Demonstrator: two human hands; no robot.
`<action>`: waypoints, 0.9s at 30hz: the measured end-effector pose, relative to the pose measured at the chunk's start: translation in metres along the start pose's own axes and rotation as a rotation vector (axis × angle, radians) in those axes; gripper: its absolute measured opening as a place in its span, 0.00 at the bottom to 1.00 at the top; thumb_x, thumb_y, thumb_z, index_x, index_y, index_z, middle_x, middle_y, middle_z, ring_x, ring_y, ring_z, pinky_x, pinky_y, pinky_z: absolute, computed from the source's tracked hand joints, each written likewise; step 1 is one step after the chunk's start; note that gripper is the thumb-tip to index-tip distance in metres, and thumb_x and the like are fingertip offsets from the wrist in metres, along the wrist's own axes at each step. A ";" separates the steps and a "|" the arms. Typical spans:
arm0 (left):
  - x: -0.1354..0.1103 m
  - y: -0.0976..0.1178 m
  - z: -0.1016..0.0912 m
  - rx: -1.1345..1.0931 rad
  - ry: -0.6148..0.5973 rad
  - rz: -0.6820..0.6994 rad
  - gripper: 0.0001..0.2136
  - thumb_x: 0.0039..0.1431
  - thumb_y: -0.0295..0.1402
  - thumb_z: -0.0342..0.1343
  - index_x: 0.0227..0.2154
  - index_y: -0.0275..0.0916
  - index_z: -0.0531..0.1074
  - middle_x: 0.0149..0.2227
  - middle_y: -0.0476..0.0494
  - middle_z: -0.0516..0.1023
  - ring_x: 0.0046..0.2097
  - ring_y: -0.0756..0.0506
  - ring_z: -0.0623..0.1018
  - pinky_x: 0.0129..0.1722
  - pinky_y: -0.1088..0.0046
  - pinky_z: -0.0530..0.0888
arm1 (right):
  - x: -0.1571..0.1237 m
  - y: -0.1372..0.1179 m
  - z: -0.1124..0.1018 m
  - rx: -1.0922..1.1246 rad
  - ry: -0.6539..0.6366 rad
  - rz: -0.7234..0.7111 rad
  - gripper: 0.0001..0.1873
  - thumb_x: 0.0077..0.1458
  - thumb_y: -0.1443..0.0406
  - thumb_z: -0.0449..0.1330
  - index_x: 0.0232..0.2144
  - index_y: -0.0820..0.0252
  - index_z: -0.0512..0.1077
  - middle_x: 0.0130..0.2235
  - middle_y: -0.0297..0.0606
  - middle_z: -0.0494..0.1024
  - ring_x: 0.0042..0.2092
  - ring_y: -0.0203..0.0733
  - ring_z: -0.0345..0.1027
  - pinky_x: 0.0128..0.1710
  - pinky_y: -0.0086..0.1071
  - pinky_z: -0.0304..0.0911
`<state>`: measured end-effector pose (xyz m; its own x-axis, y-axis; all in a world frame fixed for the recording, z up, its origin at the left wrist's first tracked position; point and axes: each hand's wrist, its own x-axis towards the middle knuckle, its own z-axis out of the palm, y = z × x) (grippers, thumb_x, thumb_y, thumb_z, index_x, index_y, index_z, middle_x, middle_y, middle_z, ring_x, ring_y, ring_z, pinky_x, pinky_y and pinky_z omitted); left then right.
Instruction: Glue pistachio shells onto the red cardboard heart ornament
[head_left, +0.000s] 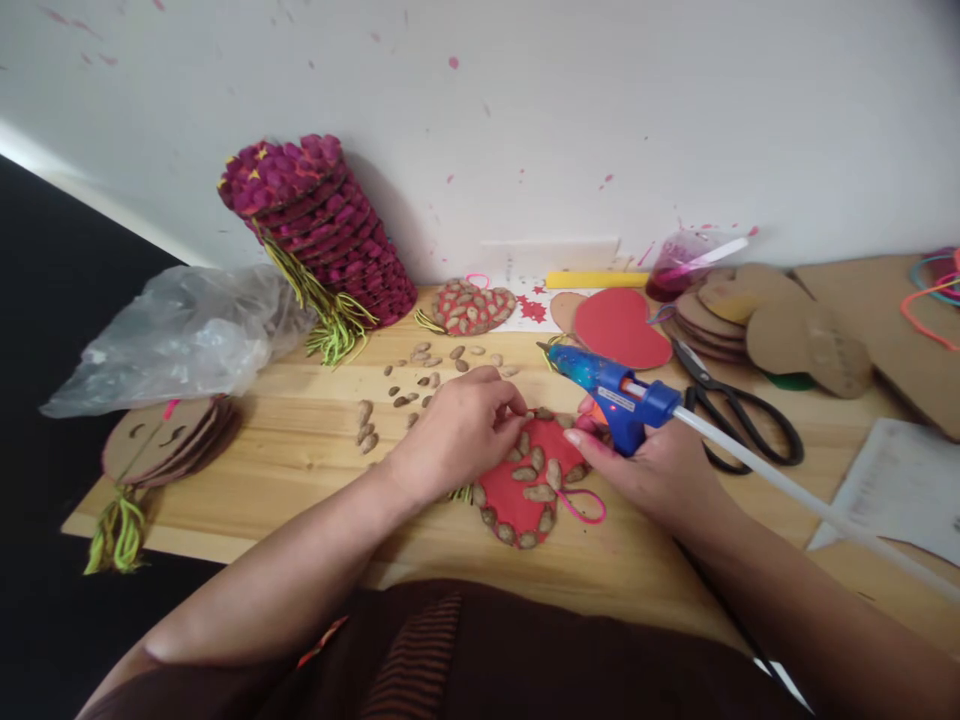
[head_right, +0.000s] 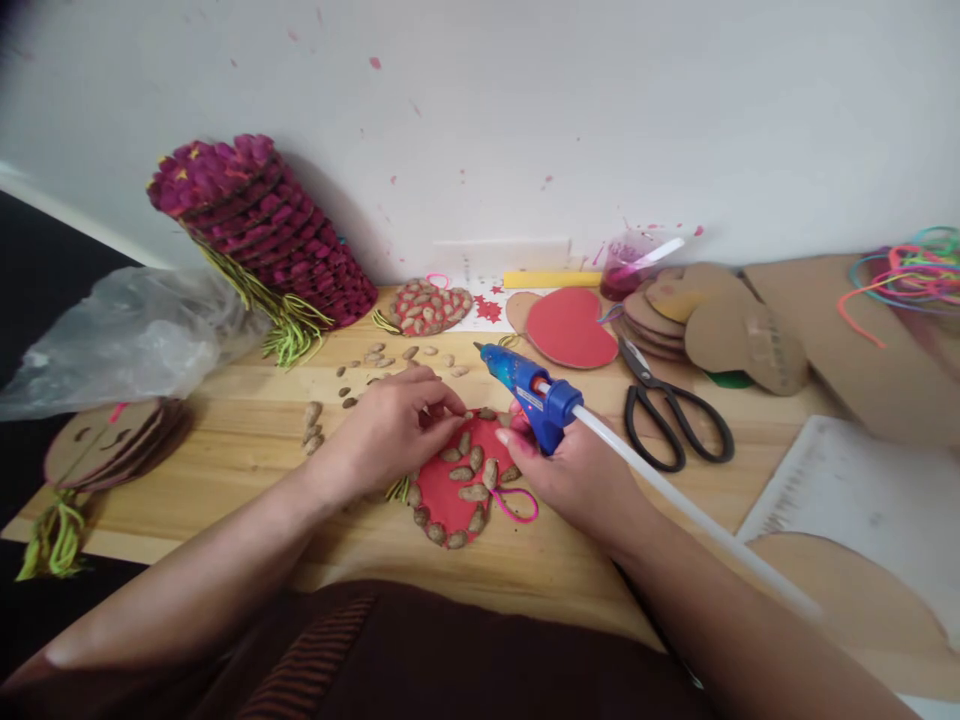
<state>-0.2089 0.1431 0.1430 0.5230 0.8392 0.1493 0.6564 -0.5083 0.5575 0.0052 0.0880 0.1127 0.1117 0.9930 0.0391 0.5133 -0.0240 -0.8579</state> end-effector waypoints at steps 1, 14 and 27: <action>0.000 0.001 0.001 0.019 -0.010 -0.001 0.06 0.56 0.23 0.58 0.32 0.38 0.79 0.33 0.47 0.74 0.31 0.51 0.73 0.34 0.73 0.70 | 0.000 0.001 0.001 0.002 -0.007 0.003 0.10 0.51 0.57 0.67 0.32 0.55 0.74 0.34 0.37 0.81 0.35 0.46 0.77 0.41 0.41 0.73; 0.000 0.005 0.007 0.175 -0.045 0.017 0.06 0.59 0.24 0.53 0.31 0.35 0.76 0.34 0.43 0.73 0.33 0.47 0.74 0.38 0.70 0.72 | -0.002 -0.001 0.005 -0.020 -0.023 -0.030 0.09 0.51 0.59 0.66 0.33 0.57 0.75 0.34 0.39 0.83 0.34 0.46 0.78 0.40 0.40 0.74; 0.001 0.006 0.010 0.261 -0.093 0.004 0.06 0.61 0.25 0.52 0.32 0.35 0.75 0.34 0.42 0.72 0.35 0.45 0.75 0.38 0.68 0.72 | -0.001 -0.005 0.007 -0.050 -0.011 -0.040 0.10 0.50 0.58 0.65 0.33 0.58 0.75 0.33 0.40 0.83 0.33 0.48 0.79 0.40 0.42 0.74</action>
<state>-0.1991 0.1387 0.1387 0.5659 0.8216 0.0688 0.7656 -0.5546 0.3259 -0.0032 0.0879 0.1136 0.0808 0.9945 0.0666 0.5590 0.0101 -0.8291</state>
